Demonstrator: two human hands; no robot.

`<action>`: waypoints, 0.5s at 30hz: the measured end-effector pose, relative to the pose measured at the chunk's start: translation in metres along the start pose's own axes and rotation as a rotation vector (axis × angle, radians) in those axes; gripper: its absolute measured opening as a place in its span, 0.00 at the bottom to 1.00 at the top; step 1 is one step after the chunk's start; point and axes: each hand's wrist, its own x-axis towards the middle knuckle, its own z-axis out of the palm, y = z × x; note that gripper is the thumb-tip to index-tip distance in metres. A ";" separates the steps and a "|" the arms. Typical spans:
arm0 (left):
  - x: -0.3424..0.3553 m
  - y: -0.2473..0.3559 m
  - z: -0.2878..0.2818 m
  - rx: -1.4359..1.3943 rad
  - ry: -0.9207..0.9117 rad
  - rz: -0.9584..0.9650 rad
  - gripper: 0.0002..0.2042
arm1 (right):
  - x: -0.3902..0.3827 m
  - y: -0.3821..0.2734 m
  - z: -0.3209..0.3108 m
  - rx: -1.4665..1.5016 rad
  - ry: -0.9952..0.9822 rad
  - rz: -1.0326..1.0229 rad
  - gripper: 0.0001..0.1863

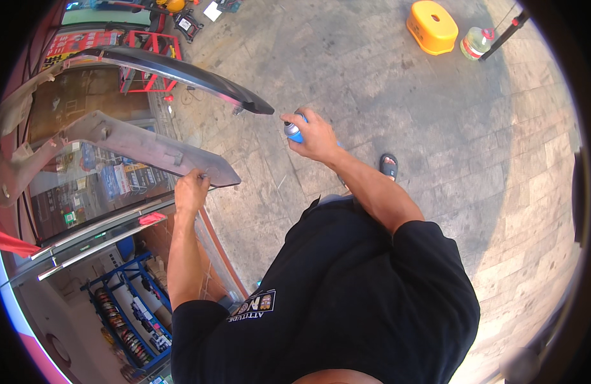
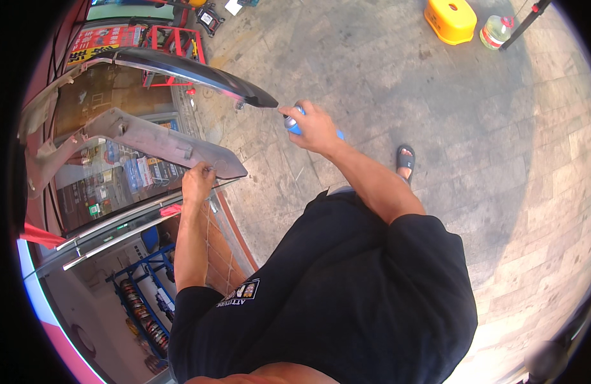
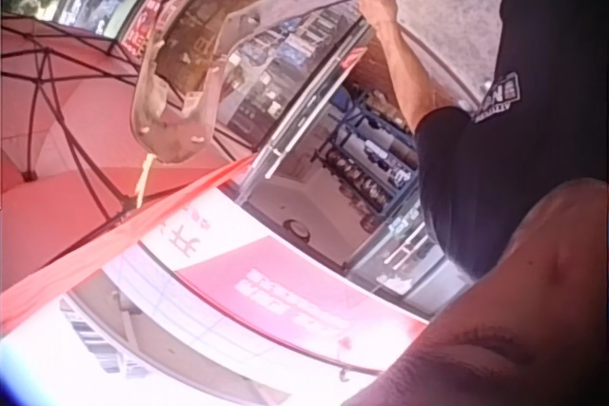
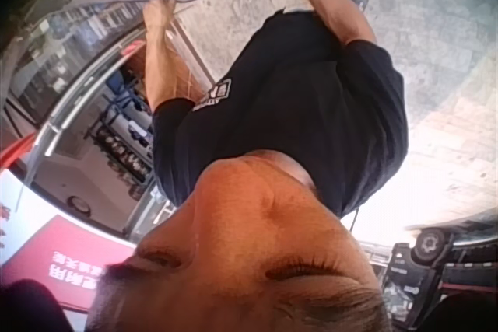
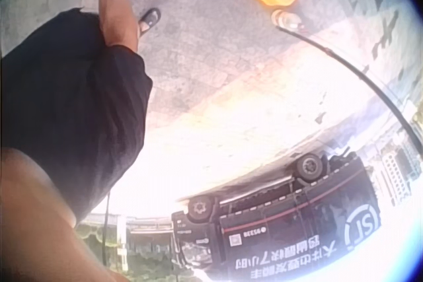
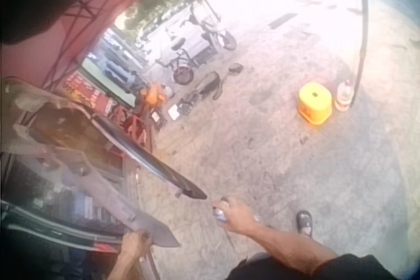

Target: The person holds a curved plastic fairing and applies black spray paint to its surface. They rotate the part to cover different areas and continue spraying until the end of the clip.

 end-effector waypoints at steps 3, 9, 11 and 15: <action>0.000 0.000 0.000 -0.002 0.000 -0.003 0.12 | 0.001 0.000 0.004 0.004 0.000 0.020 0.36; -0.004 0.002 -0.002 0.003 0.002 -0.006 0.12 | 0.000 0.002 0.004 -0.003 0.107 -0.041 0.34; -0.004 0.003 -0.002 0.009 0.003 -0.005 0.12 | 0.002 0.002 0.003 0.008 0.115 -0.051 0.35; -0.005 0.004 -0.003 0.006 0.008 -0.001 0.12 | 0.005 0.000 0.002 -0.022 0.079 -0.045 0.36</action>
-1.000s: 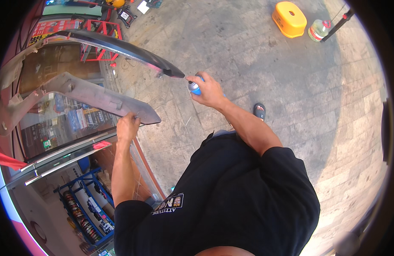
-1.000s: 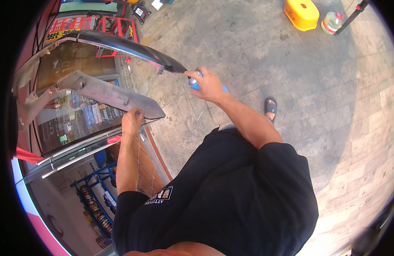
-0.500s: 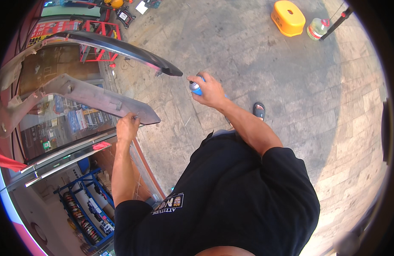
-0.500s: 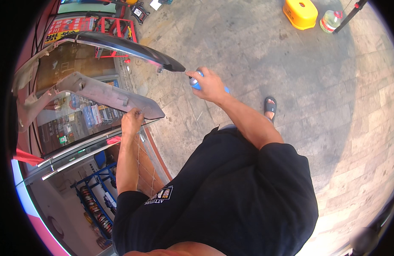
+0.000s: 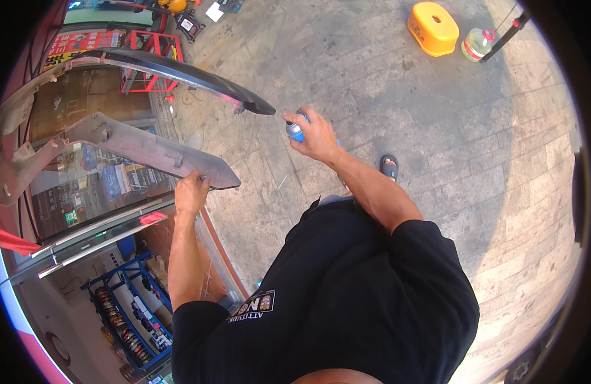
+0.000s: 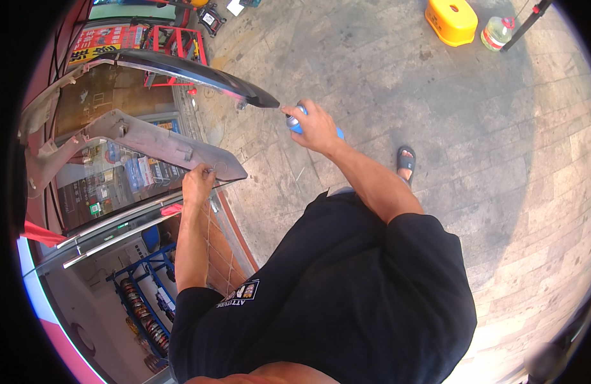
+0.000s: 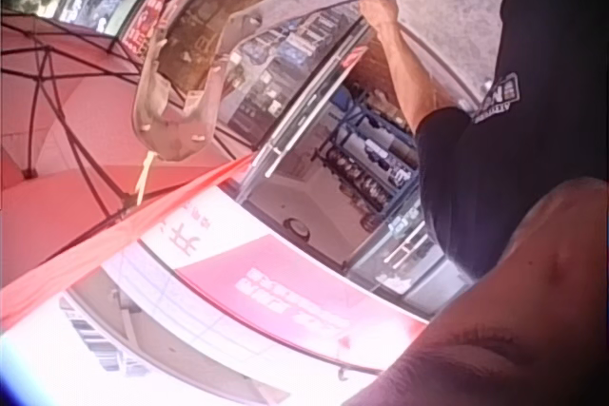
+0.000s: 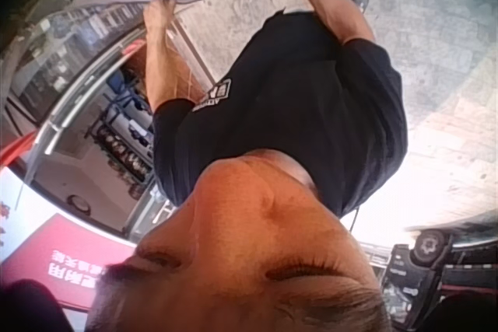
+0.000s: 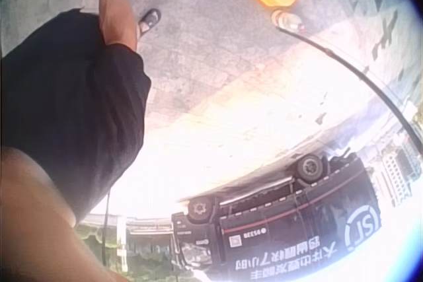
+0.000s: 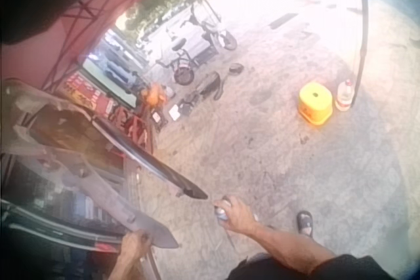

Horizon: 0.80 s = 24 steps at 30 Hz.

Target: The person holds a curved plastic fairing and applies black spray paint to its surface. They rotate the part to cover different areas and continue spraying until the end of the clip.

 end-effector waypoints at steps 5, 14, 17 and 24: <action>-0.001 0.001 -0.001 0.008 0.000 -0.003 0.12 | 0.002 -0.004 -0.002 0.004 0.006 -0.024 0.35; -0.002 0.000 0.001 0.014 0.004 -0.001 0.12 | 0.001 -0.007 0.001 0.062 -0.049 -0.047 0.35; -0.002 -0.001 0.000 0.004 0.011 -0.002 0.12 | 0.001 -0.007 0.001 0.037 -0.058 -0.015 0.35; -0.002 -0.002 0.001 0.005 0.015 0.012 0.12 | 0.010 -0.007 -0.003 0.030 -0.040 0.022 0.35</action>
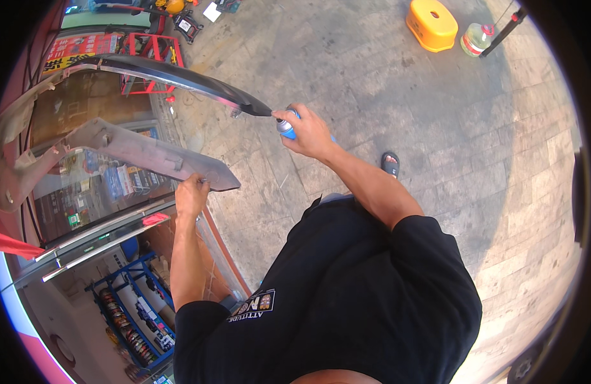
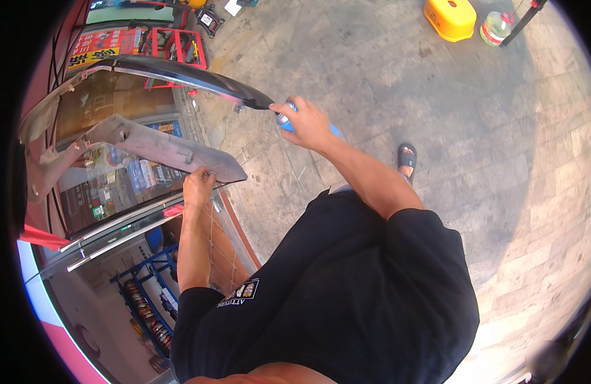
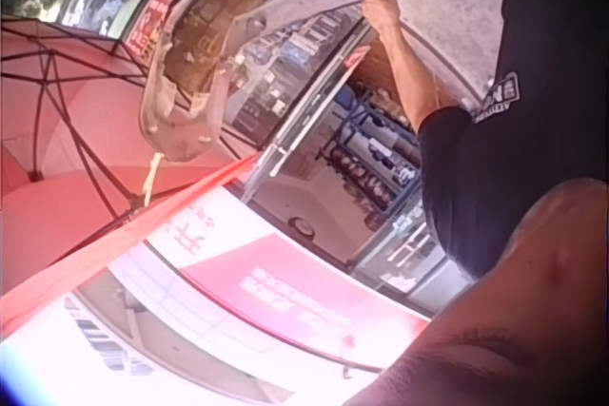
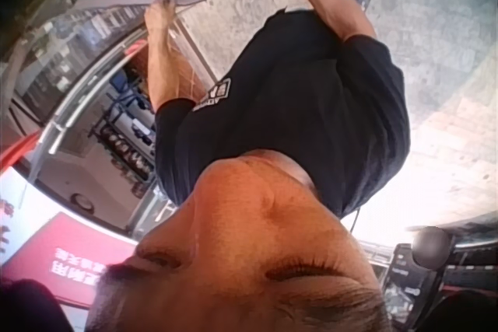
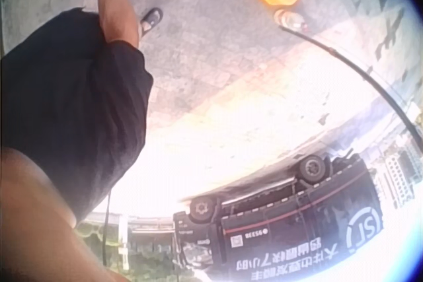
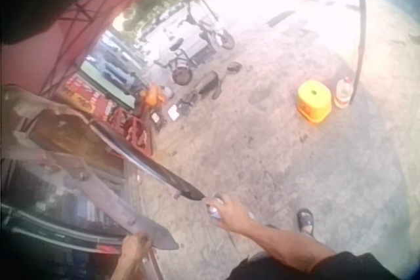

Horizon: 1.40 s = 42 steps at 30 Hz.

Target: The person holds a curved plastic fairing and applies black spray paint to its surface. They rotate the part to cover different areas and continue spraying until the end of the clip.

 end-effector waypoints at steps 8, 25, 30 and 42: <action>0.004 -0.003 0.001 0.006 -0.004 -0.001 0.12 | -0.009 0.022 -0.003 -0.063 -0.081 0.121 0.35; 0.004 -0.001 0.000 0.011 -0.011 -0.006 0.12 | -0.018 0.029 0.007 -0.024 -0.046 -0.010 0.36; 0.004 0.004 -0.001 0.007 -0.007 -0.013 0.12 | -0.016 0.026 0.005 -0.082 -0.077 0.044 0.35; 0.002 0.003 0.001 -0.032 -0.019 -0.055 0.12 | 0.050 -0.039 0.006 0.073 -0.005 -0.088 0.37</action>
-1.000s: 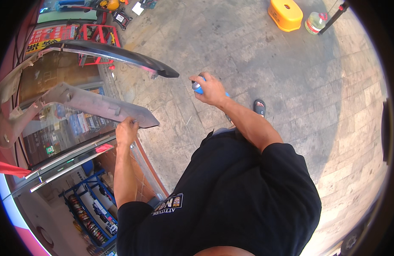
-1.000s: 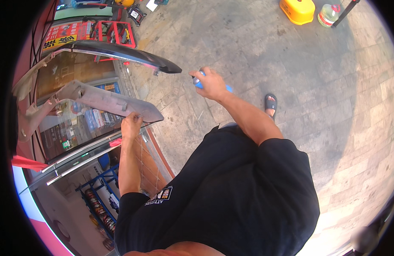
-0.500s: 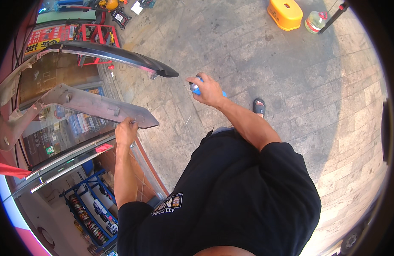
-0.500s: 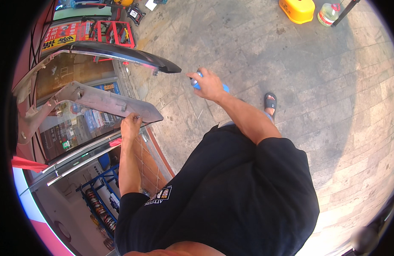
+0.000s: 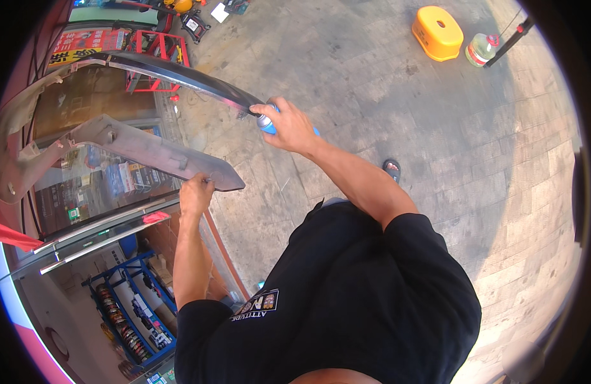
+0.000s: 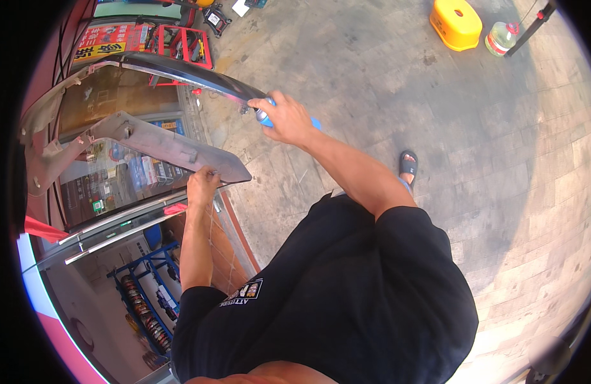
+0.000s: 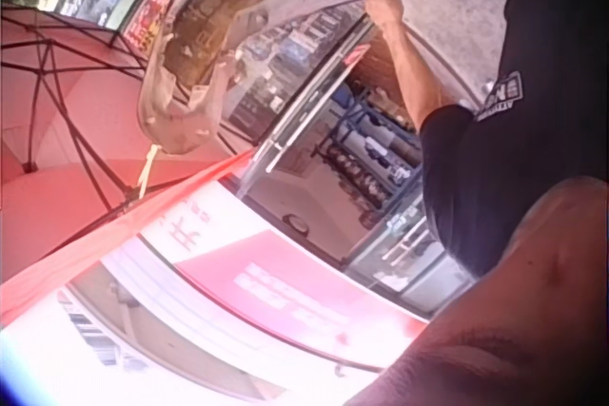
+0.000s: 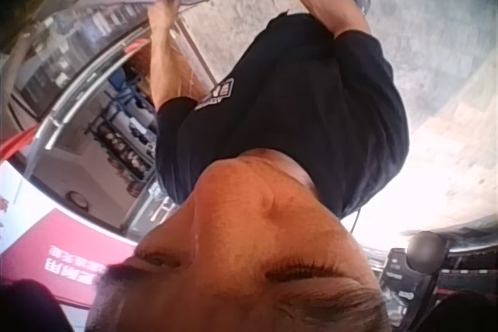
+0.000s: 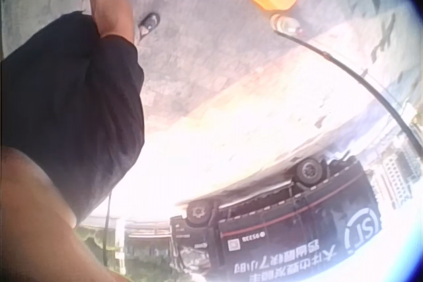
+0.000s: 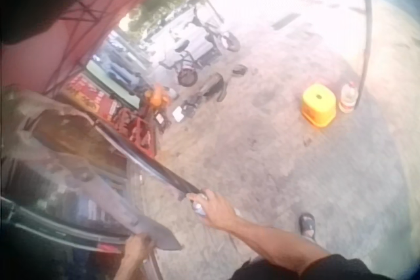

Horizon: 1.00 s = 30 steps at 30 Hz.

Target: The person holds a curved plastic fairing and applies black spray paint to its surface. They rotate the part to cover different areas and continue spraying until the end of the clip.

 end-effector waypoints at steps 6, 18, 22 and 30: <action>-0.003 -0.003 0.004 0.004 0.011 -0.006 0.12 | 0.013 -0.002 -0.002 -0.010 0.002 -0.029 0.37; -0.003 -0.003 0.004 0.013 0.023 -0.010 0.12 | 0.019 0.001 -0.002 -0.044 -0.046 -0.038 0.38; -0.004 -0.002 0.004 0.002 0.006 -0.042 0.12 | 0.007 0.012 -0.010 -0.101 -0.146 0.047 0.38; -0.005 -0.007 0.010 0.053 0.010 -0.075 0.11 | 0.033 0.010 -0.009 0.022 -0.066 0.082 0.34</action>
